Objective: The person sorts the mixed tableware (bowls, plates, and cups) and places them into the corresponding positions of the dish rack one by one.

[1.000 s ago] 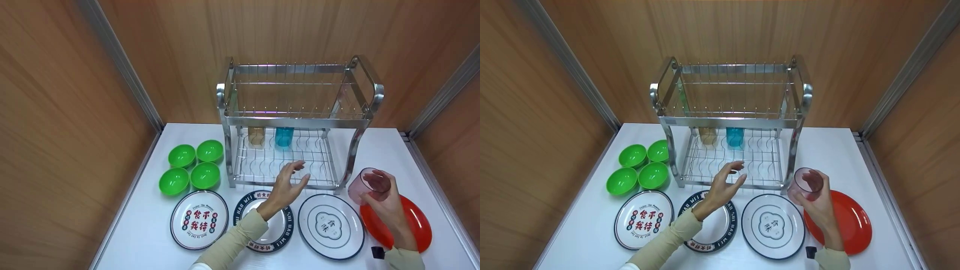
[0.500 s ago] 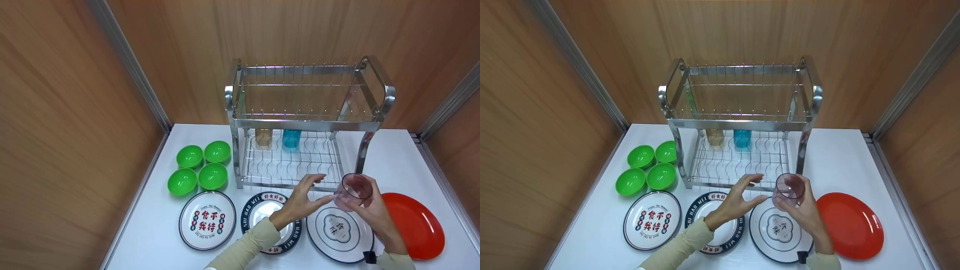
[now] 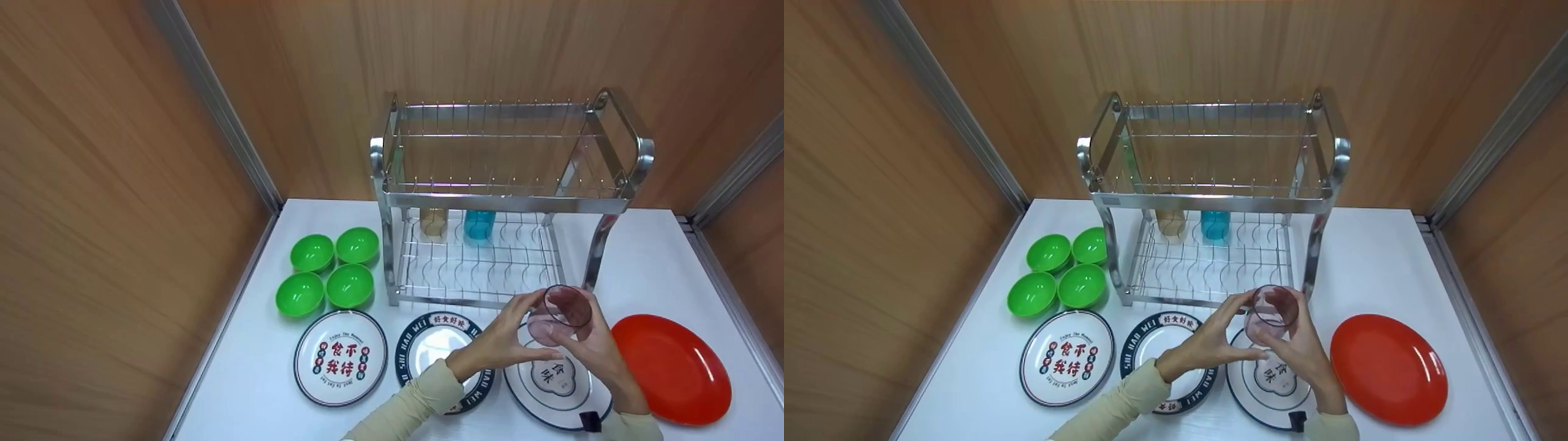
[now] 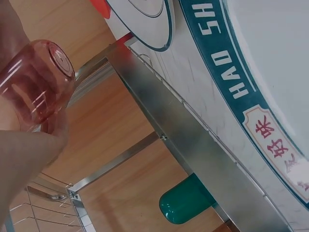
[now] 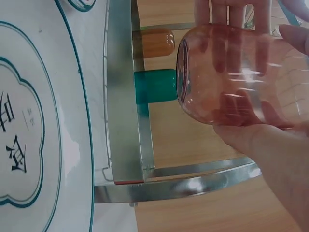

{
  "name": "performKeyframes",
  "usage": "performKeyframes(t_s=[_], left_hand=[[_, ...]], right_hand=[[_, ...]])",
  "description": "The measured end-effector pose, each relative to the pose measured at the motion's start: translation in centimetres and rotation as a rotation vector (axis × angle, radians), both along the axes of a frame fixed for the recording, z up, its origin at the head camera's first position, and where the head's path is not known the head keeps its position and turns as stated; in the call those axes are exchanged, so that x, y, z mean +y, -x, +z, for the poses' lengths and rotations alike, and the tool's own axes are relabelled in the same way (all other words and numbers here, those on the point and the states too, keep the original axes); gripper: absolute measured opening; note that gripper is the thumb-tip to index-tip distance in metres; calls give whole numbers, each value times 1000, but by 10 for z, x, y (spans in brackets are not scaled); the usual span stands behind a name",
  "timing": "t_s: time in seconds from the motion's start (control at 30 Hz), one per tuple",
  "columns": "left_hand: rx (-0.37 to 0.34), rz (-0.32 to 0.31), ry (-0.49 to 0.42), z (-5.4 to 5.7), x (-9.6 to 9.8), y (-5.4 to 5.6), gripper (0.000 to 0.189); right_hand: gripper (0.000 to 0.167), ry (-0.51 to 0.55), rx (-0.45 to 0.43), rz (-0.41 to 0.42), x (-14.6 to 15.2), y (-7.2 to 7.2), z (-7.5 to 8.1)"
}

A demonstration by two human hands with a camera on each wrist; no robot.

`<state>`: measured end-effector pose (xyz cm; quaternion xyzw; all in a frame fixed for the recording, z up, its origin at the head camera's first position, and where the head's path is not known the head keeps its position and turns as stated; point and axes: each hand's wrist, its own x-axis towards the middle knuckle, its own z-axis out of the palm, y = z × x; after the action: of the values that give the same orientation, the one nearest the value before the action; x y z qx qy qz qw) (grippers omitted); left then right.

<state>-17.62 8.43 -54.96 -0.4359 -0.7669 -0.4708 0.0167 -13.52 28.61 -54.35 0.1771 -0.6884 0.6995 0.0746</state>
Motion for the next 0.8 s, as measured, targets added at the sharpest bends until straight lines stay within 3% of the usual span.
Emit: performKeyframes(t_s=[0.2,0.37,0.53,0.8], left_hand=[[31,79,-15,-8,9,-2,110],[49,126,-53,-12,11,-3,107],[95,113,-68,-11,5,0,101],[45,47,-3,-3,-14,8,91]], right_hand=[[79,60,-2,75,-8,6,0],[77,77,-17,57,-18,7,0],[78,90,-6,37,-22,8,-1],[80,73,30,45,-17,9,3]])
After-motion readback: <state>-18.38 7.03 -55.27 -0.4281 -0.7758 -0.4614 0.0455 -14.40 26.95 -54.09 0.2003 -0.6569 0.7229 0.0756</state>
